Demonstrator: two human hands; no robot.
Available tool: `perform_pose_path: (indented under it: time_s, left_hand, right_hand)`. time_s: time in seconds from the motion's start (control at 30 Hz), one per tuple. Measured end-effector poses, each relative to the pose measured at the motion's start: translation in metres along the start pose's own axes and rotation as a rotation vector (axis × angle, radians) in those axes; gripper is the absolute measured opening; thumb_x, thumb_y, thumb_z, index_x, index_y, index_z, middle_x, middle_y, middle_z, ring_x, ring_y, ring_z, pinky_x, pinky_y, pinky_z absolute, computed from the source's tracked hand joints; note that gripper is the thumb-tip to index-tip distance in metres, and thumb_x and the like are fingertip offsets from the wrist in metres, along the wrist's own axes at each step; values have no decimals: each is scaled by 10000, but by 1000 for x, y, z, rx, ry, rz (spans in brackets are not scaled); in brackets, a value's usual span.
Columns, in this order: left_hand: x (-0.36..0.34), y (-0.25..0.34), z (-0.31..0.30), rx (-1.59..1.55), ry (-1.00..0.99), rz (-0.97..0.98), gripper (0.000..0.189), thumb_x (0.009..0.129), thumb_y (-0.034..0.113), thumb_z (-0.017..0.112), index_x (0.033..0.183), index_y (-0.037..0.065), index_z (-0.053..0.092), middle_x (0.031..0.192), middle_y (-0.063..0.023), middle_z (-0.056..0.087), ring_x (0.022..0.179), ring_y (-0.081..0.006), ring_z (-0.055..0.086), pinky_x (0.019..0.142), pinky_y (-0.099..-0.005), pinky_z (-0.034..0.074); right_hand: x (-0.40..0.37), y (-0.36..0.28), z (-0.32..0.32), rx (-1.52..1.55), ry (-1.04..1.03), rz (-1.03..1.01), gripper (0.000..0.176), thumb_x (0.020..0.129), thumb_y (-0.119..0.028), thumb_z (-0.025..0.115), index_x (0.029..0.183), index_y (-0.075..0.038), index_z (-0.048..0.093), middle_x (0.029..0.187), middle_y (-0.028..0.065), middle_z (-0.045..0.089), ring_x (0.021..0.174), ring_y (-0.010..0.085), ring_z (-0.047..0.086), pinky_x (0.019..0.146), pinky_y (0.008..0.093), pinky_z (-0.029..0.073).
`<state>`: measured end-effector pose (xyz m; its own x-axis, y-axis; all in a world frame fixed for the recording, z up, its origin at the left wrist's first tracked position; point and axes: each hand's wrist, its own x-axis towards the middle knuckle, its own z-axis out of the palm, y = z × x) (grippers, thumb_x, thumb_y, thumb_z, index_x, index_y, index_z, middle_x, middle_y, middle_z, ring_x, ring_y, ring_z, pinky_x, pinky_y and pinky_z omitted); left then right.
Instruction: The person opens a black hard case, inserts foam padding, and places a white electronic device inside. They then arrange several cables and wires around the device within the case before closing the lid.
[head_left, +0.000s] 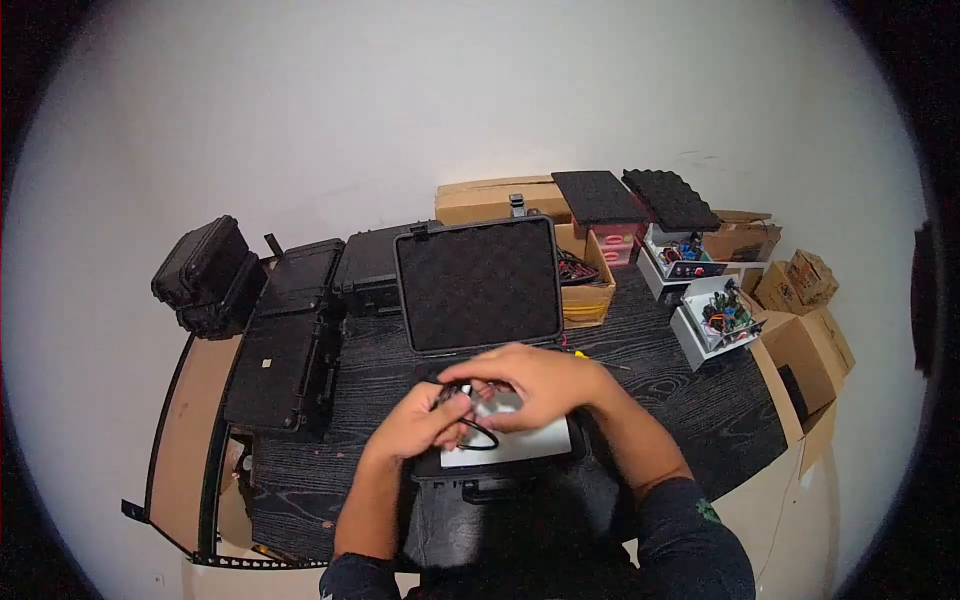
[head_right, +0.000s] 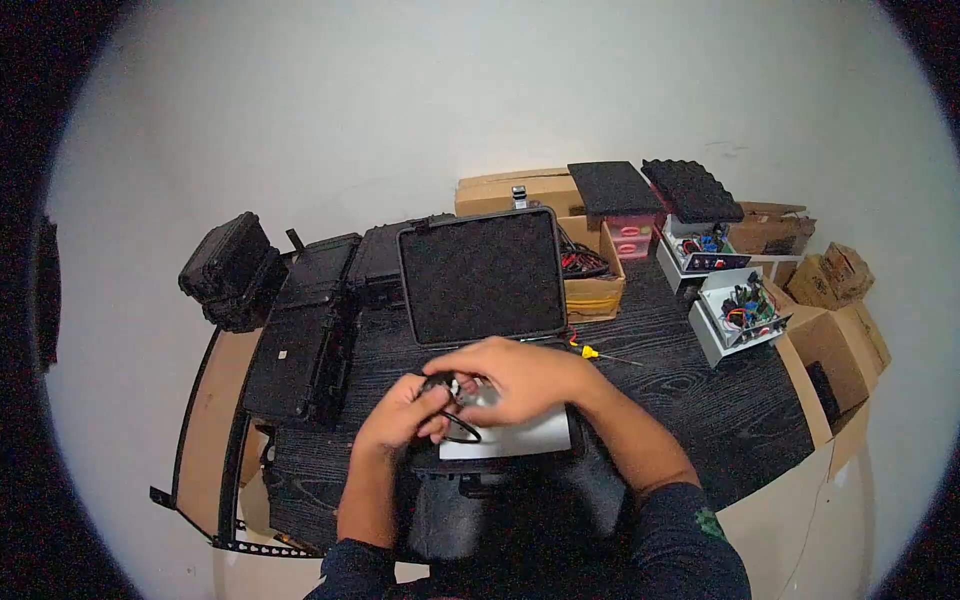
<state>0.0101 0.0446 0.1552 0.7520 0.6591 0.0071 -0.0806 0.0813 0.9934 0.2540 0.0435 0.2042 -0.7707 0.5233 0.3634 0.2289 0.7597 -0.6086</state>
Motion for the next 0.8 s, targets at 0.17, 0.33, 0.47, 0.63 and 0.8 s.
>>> perform_pose_path:
  time_s: [0.17, 0.33, 0.47, 0.63, 0.8]
  left_hand:
    - [4, -9, -26, -56, 245, 117, 400, 1066, 381, 611, 930, 8, 666, 562, 18, 501, 484, -110, 502, 508, -281, 437]
    - [8, -27, -43, -139, 331, 96, 395, 1082, 347, 579, 854, 31, 651, 564, 3, 505, 594, -142, 612, 606, -278, 508]
    - [7, -27, -47, -183, 399, 55, 359, 1068, 295, 614, 827, 30, 640, 675, -39, 613, 692, -172, 667, 725, -311, 540]
    - [8, -35, -56, -80, 324, 84, 235, 1051, 213, 643, 950, 1, 654, 800, -61, 669, 793, -168, 700, 770, -293, 545]
    - [11, -35, -60, 116, 433, 113, 216, 1050, 216, 643, 1065, 1, 641, 839, -34, 662, 827, -141, 670, 770, -281, 506]
  right_hand:
    - [48, 27, -9, 152, -159, 60, 705, 789, -216, 781, 1402, 62, 570, 957, 119, 708, 829, 185, 651, 768, 345, 542]
    - [70, 61, 7, 204, -165, 168, 641, 844, -208, 798, 1414, 6, 598, 1074, 137, 719, 988, 223, 684, 899, 360, 548]
    - [73, 72, 22, -37, -41, 78, 484, 859, -187, 788, 1311, -53, 676, 1081, 174, 684, 1008, 355, 674, 922, 448, 532]
    - [75, 97, 32, -61, -5, 116, 339, 861, -116, 771, 1163, -20, 650, 927, 98, 611, 832, 228, 614, 762, 377, 510]
    - [75, 112, 39, 73, 52, 205, 297, 872, -67, 756, 1144, -20, 645, 949, 74, 634, 863, 180, 632, 774, 344, 530]
